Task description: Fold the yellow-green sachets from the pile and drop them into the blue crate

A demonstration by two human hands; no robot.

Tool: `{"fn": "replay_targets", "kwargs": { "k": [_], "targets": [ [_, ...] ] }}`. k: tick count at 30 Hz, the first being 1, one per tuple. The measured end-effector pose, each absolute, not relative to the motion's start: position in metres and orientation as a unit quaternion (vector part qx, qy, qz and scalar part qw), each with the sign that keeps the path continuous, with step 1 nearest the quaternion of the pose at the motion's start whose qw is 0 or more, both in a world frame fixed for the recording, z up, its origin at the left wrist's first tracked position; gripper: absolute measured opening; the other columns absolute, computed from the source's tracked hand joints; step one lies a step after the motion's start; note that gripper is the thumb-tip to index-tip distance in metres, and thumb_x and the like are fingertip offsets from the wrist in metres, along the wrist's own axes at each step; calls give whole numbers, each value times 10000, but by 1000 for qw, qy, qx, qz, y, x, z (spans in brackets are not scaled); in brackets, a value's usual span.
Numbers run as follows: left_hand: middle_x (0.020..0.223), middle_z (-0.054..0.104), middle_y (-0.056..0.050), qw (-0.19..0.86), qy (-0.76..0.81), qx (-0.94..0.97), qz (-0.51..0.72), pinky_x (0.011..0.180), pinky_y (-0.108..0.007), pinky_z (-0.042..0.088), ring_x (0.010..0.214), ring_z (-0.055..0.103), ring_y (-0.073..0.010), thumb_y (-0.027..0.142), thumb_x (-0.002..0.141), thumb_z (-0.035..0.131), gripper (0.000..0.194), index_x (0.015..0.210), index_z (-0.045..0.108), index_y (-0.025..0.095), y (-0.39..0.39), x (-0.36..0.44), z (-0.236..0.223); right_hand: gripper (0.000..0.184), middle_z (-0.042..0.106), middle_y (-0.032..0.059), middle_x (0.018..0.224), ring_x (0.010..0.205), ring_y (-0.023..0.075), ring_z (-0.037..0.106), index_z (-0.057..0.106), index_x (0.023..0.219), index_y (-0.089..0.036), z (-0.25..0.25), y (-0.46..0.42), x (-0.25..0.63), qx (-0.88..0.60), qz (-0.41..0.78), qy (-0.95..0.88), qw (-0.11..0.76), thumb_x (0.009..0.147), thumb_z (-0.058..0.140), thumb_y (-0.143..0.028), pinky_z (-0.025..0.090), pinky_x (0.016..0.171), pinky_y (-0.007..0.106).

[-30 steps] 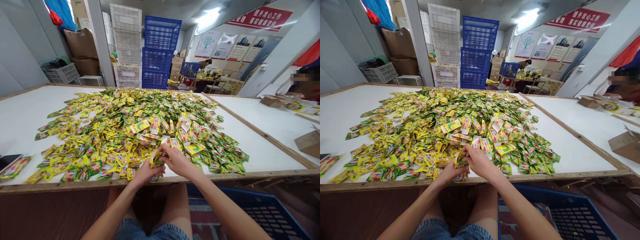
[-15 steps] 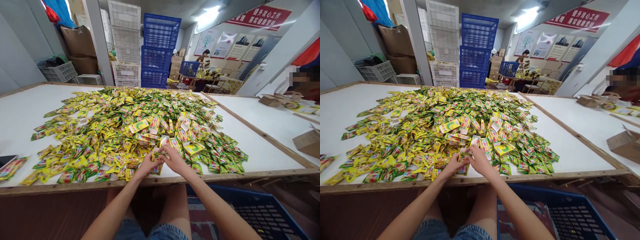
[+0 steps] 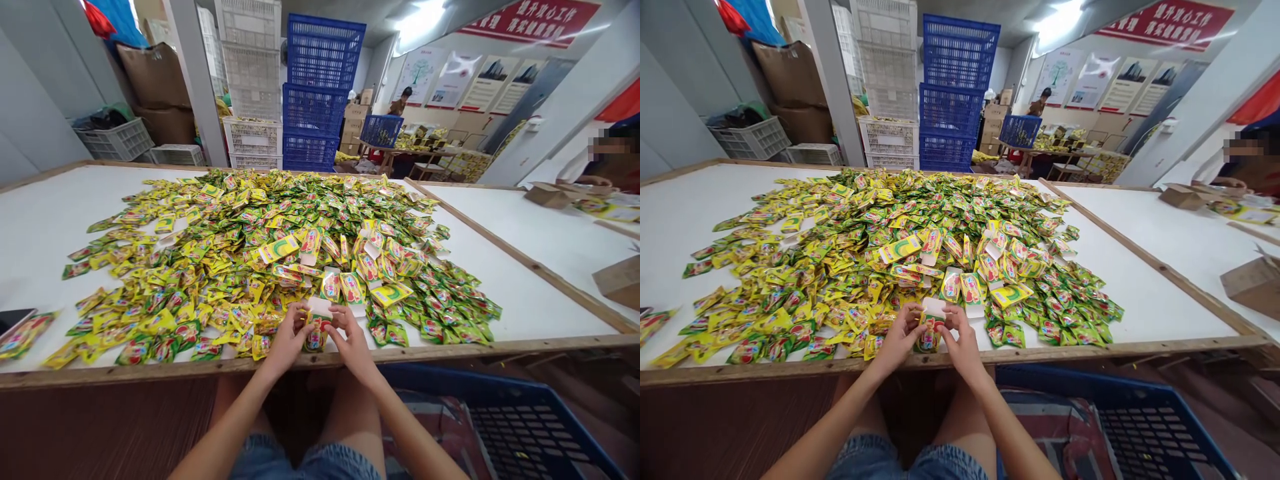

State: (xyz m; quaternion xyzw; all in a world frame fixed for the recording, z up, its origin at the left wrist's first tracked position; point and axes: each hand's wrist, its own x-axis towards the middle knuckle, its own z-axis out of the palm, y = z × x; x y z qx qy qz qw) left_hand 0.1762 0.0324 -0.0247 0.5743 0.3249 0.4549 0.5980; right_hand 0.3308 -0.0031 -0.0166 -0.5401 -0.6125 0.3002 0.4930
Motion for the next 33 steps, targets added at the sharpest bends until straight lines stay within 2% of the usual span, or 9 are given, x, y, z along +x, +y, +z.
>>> {"fn": "replay_targets", "kwargs": {
  "k": [4,6,8,10,13,17,25,29,33],
  "targets": [
    [907,602,-36,564,333,625,424,755,-285,463,822,594,-166,214,789,530,195,980,493,204,38,170,-21,183,632,59,873,831,186,574,610,915,-192,-15,3,327,-543,265,-640,475,861,463,-288,451,768,324],
    [941,608,-51,521,348,660,414,815,-311,446,892,582,-191,201,779,535,142,921,547,193,39,167,-18,197,636,66,901,899,198,572,632,866,-196,-12,8,325,-529,249,-653,480,866,456,-283,441,812,341],
    [1018,601,-67,484,355,679,423,903,-338,405,1006,549,-212,183,771,540,135,902,570,190,38,166,-15,187,638,59,882,870,190,585,612,949,-197,-11,13,323,-525,249,-640,502,858,473,-283,453,793,334],
    [1086,579,-73,483,347,668,447,946,-349,383,1070,526,-206,167,776,530,203,976,538,200,37,165,-14,240,639,40,829,785,172,596,561,1061,-194,-12,14,322,-531,255,-619,519,850,489,-285,471,737,311],
    [1055,587,-67,496,340,646,471,930,-337,406,1026,559,-183,182,796,515,238,1031,486,205,32,164,-13,201,652,48,873,834,178,597,607,998,-201,-12,12,321,-520,247,-643,506,843,508,-283,467,763,316],
    [1001,624,-64,477,368,642,474,883,-322,439,961,592,-185,258,797,551,227,1011,497,201,25,161,-8,161,657,61,952,927,193,589,658,911,-217,-5,6,319,-494,238,-674,496,835,533,-283,457,823,341],
    [895,672,-60,436,418,645,468,789,-311,467,847,606,-204,322,796,546,192,893,656,198,28,165,-4,183,650,31,760,667,151,571,633,865,-191,-2,11,315,-536,219,-669,466,843,507,-322,455,640,277],
    [826,674,-45,464,417,626,468,737,-288,475,772,614,-189,342,789,550,205,863,655,181,36,168,-5,191,640,24,726,654,147,561,616,819,-183,0,17,315,-549,232,-656,462,843,496,-329,447,623,264],
    [863,677,-48,483,400,627,463,764,-287,468,811,615,-190,339,787,563,203,865,661,179,37,164,-9,189,635,25,729,676,151,565,613,808,-185,0,15,319,-541,244,-658,464,852,490,-321,448,647,275]
  ]
}}
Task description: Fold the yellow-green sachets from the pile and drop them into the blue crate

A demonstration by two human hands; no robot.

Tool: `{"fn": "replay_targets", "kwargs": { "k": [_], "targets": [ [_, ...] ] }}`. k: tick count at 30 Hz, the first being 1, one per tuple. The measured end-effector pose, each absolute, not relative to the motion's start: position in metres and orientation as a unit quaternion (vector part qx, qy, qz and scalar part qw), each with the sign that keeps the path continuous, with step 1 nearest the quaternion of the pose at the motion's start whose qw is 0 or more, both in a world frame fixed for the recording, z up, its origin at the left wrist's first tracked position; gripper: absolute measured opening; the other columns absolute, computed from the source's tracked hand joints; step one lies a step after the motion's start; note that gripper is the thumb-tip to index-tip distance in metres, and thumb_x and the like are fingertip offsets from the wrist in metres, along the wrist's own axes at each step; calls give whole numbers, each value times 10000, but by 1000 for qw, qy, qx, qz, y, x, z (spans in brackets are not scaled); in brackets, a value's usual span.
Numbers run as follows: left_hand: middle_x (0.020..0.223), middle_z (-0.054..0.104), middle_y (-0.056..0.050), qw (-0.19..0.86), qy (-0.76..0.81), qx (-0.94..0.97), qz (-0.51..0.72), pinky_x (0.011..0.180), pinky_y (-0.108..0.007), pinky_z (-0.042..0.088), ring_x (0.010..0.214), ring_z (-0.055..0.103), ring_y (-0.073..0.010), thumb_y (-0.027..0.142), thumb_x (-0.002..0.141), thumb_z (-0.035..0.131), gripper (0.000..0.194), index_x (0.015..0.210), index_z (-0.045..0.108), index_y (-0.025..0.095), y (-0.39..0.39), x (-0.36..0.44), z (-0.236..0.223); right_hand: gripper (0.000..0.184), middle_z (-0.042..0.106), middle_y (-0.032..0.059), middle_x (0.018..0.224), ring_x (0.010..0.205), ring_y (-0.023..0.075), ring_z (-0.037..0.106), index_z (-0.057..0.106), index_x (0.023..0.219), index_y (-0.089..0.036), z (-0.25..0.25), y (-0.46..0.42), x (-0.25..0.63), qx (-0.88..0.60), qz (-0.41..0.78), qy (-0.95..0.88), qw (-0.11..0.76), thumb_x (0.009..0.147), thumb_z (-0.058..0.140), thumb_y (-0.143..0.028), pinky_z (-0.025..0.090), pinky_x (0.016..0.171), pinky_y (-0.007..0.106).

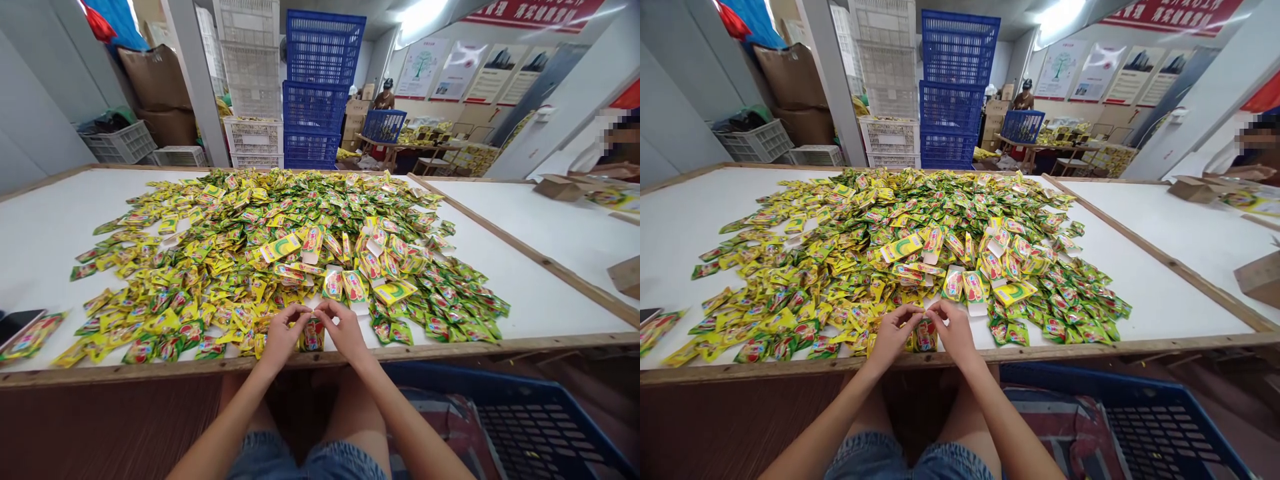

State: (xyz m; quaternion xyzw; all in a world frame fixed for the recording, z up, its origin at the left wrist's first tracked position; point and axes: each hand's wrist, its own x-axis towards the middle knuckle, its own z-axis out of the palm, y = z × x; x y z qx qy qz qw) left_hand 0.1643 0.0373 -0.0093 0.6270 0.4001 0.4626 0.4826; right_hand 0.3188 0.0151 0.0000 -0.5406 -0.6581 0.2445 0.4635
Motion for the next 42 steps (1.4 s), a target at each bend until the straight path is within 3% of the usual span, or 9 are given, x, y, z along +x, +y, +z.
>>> {"fn": "replay_targets", "kwargs": {
  "k": [7,10,13,17,21,24,31,37,42],
  "targets": [
    [893,681,-62,480,384,639,463,850,-332,458,900,607,-208,295,767,598,158,840,694,193,30,159,-13,151,647,52,846,795,178,593,618,896,-191,-16,4,307,-509,281,-630,514,833,506,-271,479,715,311],
    [1027,660,-68,488,389,636,454,864,-340,460,951,600,-207,294,779,588,259,1019,648,215,25,155,-9,156,644,54,855,827,189,586,609,884,-203,1,-14,327,-534,235,-634,507,842,463,-240,464,746,321],
    [1093,628,-72,495,402,619,459,832,-322,476,941,604,-196,297,803,561,331,1125,578,226,21,148,-7,154,643,59,849,801,201,581,613,853,-223,30,-42,383,-616,190,-654,397,832,464,-254,443,723,322],
    [953,651,-65,461,424,633,455,805,-297,468,895,602,-192,288,812,545,188,930,656,192,18,150,-4,134,614,36,630,587,193,560,650,734,-221,45,-54,439,-712,194,-618,272,742,559,-318,416,565,296],
    [940,645,-57,464,401,657,439,793,-294,465,870,600,-184,283,817,538,181,933,648,198,15,162,3,293,643,59,788,589,167,574,651,913,-188,19,-15,410,-641,400,-483,443,738,552,-400,395,461,248],
    [944,648,-57,463,403,663,428,798,-295,465,871,602,-183,291,819,535,184,935,643,197,14,156,5,326,636,79,797,584,145,557,657,899,-149,-3,17,378,-589,440,-344,584,717,581,-408,377,435,230],
    [928,668,-68,466,461,595,464,816,-312,480,861,629,-195,352,803,543,233,928,616,170,30,110,9,396,588,32,671,546,113,485,663,838,-136,-6,31,384,-572,410,-315,637,696,582,-497,379,476,229],
    [1112,625,-67,425,436,704,366,941,-323,391,1062,541,-229,327,724,620,368,1067,601,195,35,110,49,280,590,28,704,727,151,527,656,680,-184,50,-13,340,-525,274,-673,443,853,492,-332,403,699,276],
    [802,682,-3,566,316,747,147,673,-245,462,746,594,-183,328,716,596,225,847,669,159,20,130,43,172,607,42,849,854,161,534,626,819,-202,70,-30,297,-444,224,-786,368,870,462,-220,398,790,294]
  ]
}}
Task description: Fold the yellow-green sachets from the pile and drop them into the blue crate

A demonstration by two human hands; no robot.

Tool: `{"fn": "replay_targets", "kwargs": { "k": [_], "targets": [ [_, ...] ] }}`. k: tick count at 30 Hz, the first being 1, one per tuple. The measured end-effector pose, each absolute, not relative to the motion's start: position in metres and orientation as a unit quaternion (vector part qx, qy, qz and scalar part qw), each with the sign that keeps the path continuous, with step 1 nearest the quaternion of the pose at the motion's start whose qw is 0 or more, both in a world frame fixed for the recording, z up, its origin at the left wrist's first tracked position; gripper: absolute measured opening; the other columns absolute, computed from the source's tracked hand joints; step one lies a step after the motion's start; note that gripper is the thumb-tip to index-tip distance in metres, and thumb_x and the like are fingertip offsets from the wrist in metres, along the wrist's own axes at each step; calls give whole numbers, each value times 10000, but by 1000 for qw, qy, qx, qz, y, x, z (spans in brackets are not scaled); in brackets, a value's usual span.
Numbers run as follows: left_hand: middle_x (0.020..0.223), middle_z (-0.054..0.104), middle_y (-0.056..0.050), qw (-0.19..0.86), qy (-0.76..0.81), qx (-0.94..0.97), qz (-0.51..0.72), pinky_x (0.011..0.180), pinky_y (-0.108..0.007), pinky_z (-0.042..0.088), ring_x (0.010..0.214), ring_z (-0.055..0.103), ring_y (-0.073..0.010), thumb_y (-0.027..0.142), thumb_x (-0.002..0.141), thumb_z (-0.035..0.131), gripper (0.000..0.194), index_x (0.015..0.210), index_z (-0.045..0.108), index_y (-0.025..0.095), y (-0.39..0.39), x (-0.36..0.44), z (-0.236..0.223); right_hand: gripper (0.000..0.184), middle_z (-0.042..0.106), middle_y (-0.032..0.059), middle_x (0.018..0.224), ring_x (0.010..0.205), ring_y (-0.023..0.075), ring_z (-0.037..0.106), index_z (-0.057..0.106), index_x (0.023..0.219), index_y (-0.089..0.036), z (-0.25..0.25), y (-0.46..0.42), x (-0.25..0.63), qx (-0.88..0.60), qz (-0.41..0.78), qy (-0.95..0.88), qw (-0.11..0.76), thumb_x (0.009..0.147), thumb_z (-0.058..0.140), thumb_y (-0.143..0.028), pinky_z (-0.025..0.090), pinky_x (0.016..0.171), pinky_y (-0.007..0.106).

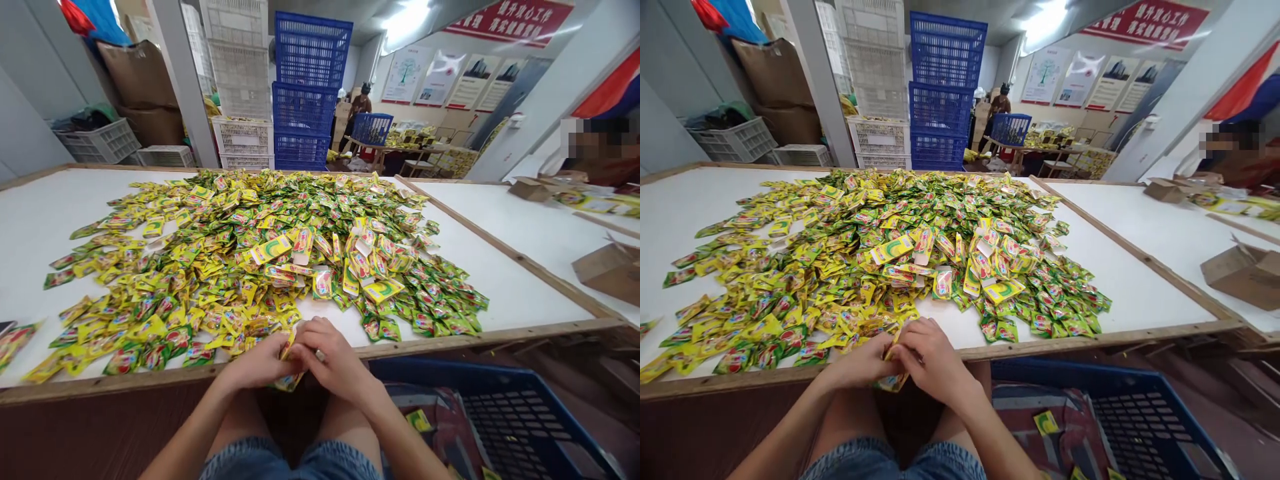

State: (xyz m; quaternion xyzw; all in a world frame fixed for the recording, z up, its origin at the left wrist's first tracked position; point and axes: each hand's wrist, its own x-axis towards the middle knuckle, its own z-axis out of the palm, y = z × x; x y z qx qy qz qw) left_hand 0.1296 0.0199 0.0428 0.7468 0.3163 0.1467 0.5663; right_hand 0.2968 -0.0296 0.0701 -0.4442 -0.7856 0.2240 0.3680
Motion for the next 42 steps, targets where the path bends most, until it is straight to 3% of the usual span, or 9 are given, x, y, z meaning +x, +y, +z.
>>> {"fn": "replay_targets", "kwargs": {
  "k": [4,9,13,16,20,26,32,37,42],
  "targets": [
    [777,697,-40,594,419,647,230,645,-255,465,712,614,-196,390,697,625,303,838,660,124,13,110,20,171,593,83,923,876,196,545,584,883,-185,40,-24,360,-614,103,-666,410,860,425,-245,416,754,314],
    [831,715,-109,605,482,535,340,695,-304,496,764,652,-239,450,656,667,419,880,662,97,19,76,10,252,621,181,894,864,311,575,565,911,-150,-21,-19,462,-842,2,-506,187,732,561,-327,390,687,384],
    [891,717,-124,559,503,512,414,818,-337,474,894,637,-267,463,639,678,425,857,679,99,26,69,16,294,646,179,761,774,357,607,572,889,-156,-37,-19,477,-859,53,-490,142,678,609,-358,388,631,417],
    [953,708,-120,528,528,509,429,853,-346,460,931,628,-268,471,611,697,470,902,673,103,28,66,18,235,641,161,724,768,368,602,571,806,-180,-23,-20,461,-836,82,-497,218,639,638,-330,396,644,442],
    [901,720,-122,555,523,501,409,812,-353,481,880,647,-265,481,620,688,458,882,673,106,27,67,14,223,649,85,767,741,275,612,536,756,-203,-3,-16,404,-704,276,-517,401,640,641,-361,445,656,391],
    [878,725,-115,537,531,517,403,828,-349,475,905,645,-270,462,606,707,465,907,669,110,22,73,16,405,602,-30,638,588,155,602,451,755,-194,-12,6,310,-525,579,-416,466,531,737,-373,433,555,253],
    [943,708,-143,535,545,491,418,814,-354,487,935,635,-287,475,612,698,518,944,641,82,17,63,11,346,559,-31,575,520,102,513,486,641,-166,-17,15,300,-549,522,-466,456,585,719,-415,367,478,209],
    [997,693,-148,575,516,482,413,847,-361,476,918,642,-274,449,634,695,489,951,638,81,16,66,10,456,606,-40,613,404,105,512,446,814,-199,-16,19,284,-535,581,-419,448,556,715,-461,366,395,213],
    [968,704,-134,577,514,481,414,826,-357,485,888,652,-262,437,633,702,455,925,648,93,13,65,10,299,641,32,692,608,184,606,485,738,-191,-28,22,262,-666,447,-489,343,679,608,-458,407,496,256]
  ]
}}
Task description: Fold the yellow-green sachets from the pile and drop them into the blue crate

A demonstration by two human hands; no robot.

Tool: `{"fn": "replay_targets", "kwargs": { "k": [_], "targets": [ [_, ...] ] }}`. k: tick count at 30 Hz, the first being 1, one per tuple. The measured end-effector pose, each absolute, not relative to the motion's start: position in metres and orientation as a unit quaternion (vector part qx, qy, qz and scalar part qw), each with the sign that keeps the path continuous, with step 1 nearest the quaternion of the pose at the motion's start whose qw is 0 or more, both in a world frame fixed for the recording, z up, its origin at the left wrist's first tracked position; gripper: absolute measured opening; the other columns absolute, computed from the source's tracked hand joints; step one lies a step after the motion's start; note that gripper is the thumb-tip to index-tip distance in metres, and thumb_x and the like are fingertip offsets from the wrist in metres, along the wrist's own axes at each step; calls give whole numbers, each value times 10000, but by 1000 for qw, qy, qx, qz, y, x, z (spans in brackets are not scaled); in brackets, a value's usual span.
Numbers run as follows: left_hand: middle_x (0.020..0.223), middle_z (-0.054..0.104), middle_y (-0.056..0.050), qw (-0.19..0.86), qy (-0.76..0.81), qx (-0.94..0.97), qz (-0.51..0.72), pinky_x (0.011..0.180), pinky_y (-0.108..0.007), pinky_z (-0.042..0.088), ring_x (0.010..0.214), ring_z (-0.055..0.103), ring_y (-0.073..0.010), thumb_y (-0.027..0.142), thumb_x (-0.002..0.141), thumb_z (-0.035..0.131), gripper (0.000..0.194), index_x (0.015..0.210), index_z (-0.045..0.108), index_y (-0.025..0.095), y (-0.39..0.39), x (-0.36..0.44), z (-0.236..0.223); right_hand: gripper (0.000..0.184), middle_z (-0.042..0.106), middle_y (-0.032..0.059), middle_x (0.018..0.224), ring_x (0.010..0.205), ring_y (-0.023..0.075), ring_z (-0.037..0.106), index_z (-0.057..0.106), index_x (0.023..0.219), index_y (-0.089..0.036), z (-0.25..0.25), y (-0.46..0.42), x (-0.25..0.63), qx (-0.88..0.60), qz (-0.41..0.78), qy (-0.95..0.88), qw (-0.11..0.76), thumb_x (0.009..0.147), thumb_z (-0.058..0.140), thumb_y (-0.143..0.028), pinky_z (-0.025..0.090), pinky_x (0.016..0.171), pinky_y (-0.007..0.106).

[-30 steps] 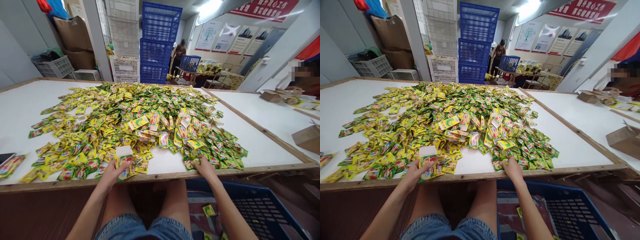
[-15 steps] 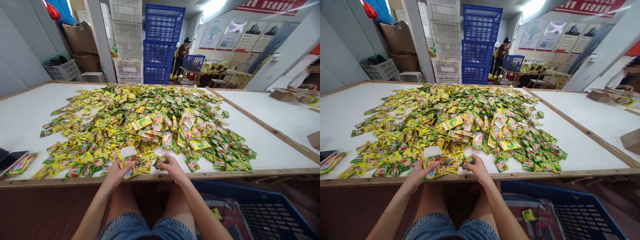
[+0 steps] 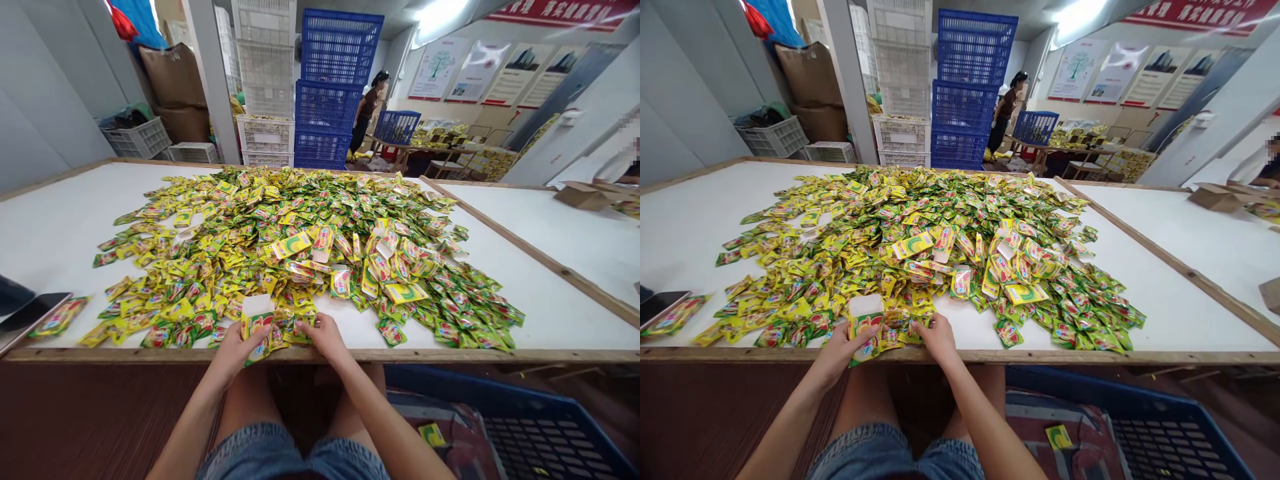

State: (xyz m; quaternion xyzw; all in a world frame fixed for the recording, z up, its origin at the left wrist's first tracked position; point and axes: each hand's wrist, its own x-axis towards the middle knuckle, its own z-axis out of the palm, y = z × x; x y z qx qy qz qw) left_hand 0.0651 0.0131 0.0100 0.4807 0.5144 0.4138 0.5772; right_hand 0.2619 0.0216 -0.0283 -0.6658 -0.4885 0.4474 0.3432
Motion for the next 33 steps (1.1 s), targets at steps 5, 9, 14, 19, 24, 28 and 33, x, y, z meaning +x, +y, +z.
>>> {"fn": "replay_targets", "kwargs": {
  "k": [5,9,14,19,24,28,33],
  "targets": [
    [898,717,-138,583,519,469,413,783,-360,495,846,661,-266,447,618,709,468,913,644,90,11,65,4,228,634,94,842,791,230,587,531,820,-180,-34,20,255,-730,181,-619,228,700,638,-341,397,619,289],
    [909,713,-137,575,525,477,407,797,-354,487,866,651,-265,462,618,701,487,919,643,84,13,69,0,210,629,72,848,806,220,573,550,873,-180,-31,23,254,-699,195,-658,202,721,631,-299,391,669,294],
    [963,696,-130,563,523,499,401,768,-325,486,876,640,-254,445,638,691,493,969,623,86,13,74,4,118,602,36,804,782,183,542,551,755,-173,-33,23,261,-651,270,-651,281,706,623,-252,394,688,282],
    [848,707,-99,597,478,529,368,693,-291,481,767,640,-220,404,650,685,401,906,632,100,13,87,17,154,575,-11,745,676,140,536,526,804,-184,-4,17,286,-554,373,-599,443,728,600,-296,418,611,246],
    [648,661,-39,595,482,544,344,594,-276,462,606,610,-183,384,638,678,323,819,604,127,17,114,25,168,608,25,851,779,160,577,564,923,-194,65,13,308,-482,338,-640,494,780,570,-283,456,700,270],
    [575,595,8,571,453,604,323,531,-242,413,541,551,-148,336,631,673,226,710,573,149,20,134,27,117,623,10,851,798,153,571,598,890,-215,96,15,308,-469,218,-773,368,803,532,-172,428,724,260],
    [635,584,22,540,426,644,334,531,-230,386,570,514,-136,267,610,670,193,733,574,153,21,154,23,181,569,45,837,807,174,546,606,854,-194,97,17,301,-482,58,-857,172,781,499,-67,399,696,259]
  ]
}}
